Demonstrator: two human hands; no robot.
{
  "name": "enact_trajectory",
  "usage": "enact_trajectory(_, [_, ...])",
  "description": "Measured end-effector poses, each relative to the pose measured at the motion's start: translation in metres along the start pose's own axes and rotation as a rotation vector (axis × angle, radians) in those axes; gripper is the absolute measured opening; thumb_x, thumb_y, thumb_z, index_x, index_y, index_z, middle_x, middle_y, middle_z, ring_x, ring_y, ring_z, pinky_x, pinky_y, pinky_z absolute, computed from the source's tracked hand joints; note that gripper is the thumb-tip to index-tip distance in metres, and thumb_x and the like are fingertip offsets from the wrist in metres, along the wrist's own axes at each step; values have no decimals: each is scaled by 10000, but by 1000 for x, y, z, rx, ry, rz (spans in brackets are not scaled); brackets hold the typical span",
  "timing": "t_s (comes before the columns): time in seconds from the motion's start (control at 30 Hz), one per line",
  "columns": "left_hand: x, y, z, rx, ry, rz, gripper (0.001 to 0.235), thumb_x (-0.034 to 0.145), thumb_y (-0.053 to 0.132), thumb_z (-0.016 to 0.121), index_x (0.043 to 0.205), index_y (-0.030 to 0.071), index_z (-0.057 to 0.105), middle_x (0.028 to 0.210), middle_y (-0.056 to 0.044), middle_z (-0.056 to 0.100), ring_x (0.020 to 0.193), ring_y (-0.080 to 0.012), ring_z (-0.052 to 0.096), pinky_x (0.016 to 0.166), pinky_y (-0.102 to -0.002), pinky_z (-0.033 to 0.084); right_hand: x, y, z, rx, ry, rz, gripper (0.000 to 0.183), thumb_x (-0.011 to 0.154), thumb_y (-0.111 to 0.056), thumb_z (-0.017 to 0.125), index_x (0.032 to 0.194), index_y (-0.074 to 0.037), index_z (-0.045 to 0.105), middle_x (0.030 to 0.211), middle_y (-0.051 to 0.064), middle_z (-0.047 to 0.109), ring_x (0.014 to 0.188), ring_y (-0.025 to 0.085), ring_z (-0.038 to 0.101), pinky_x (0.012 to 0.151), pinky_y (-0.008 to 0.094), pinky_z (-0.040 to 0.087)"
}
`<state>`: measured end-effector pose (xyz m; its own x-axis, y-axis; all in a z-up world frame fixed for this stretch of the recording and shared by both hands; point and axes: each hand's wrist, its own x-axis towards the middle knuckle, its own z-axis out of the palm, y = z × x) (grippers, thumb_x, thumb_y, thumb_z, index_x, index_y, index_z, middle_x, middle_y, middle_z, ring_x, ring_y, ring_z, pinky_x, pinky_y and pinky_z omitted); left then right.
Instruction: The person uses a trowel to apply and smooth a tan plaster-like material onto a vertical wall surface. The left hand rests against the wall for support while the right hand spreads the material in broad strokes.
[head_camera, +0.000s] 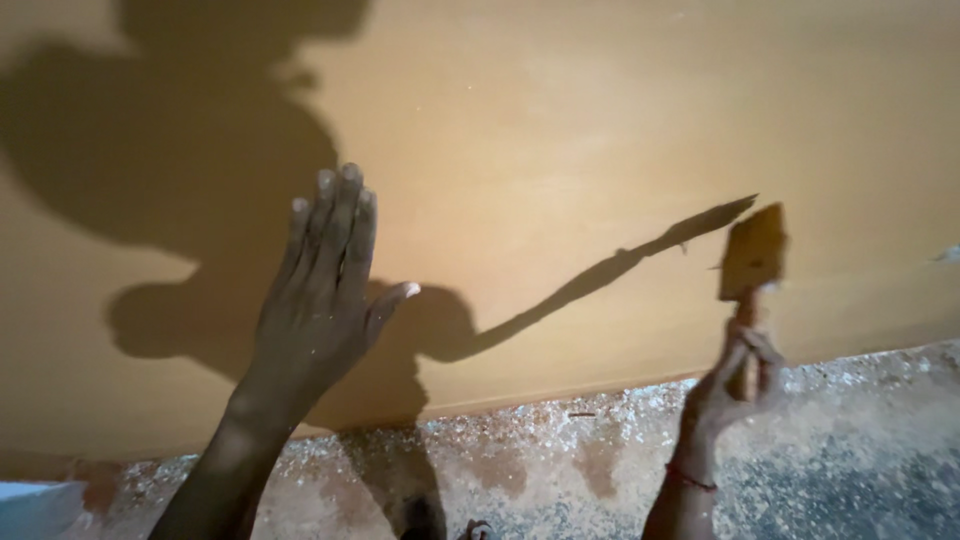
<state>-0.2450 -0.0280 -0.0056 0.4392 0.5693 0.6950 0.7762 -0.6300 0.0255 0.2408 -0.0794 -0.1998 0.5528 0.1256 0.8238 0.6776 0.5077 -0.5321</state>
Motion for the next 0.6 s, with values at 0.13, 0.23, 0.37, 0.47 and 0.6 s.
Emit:
enact_trajectory(0.13, [-4,2,-6,-11,16,-16,908,1016,471,607,1619,-45,168,1697,-265,184,1594,-418,179,1304,-570,189,-58,-7,39,-9,-311,-10,141,1020,-93,695,1159,-80,676,1094,107,701,894,104,620,766,265,573])
enact_trajectory(0.23, [-4,-3,-7,-15,27,-21,914,1012,473,616,1621,-36,163,1701,-252,182,1595,-410,173,1305,-574,191,-118,-44,78,171,-469,-107,158,1026,-170,642,1152,-81,672,1116,55,754,956,120,728,823,284,642])
enact_trajectory(0.37, [-2,-13,-12,-23,44,-3,924,1002,476,629,1621,-34,170,1701,-251,188,1599,-408,174,1304,-582,201,-180,-102,88,527,-742,147,186,1004,-210,686,1095,-49,662,1168,153,704,961,219,713,770,337,644])
enact_trajectory(0.47, [2,-26,-18,-43,60,27,919,999,476,652,1614,-34,197,1697,-254,205,1599,-408,180,1303,-590,206,-180,-106,97,508,-754,173,176,987,-172,696,1115,-52,684,1133,132,735,936,197,736,762,327,645])
enact_trajectory(0.6, [-4,-53,-31,-44,68,75,906,995,459,678,1603,-46,234,1690,-262,228,1597,-414,189,1304,-596,214,-129,-90,88,208,-526,308,189,964,-122,710,1141,-55,712,1087,103,776,902,167,767,750,314,647])
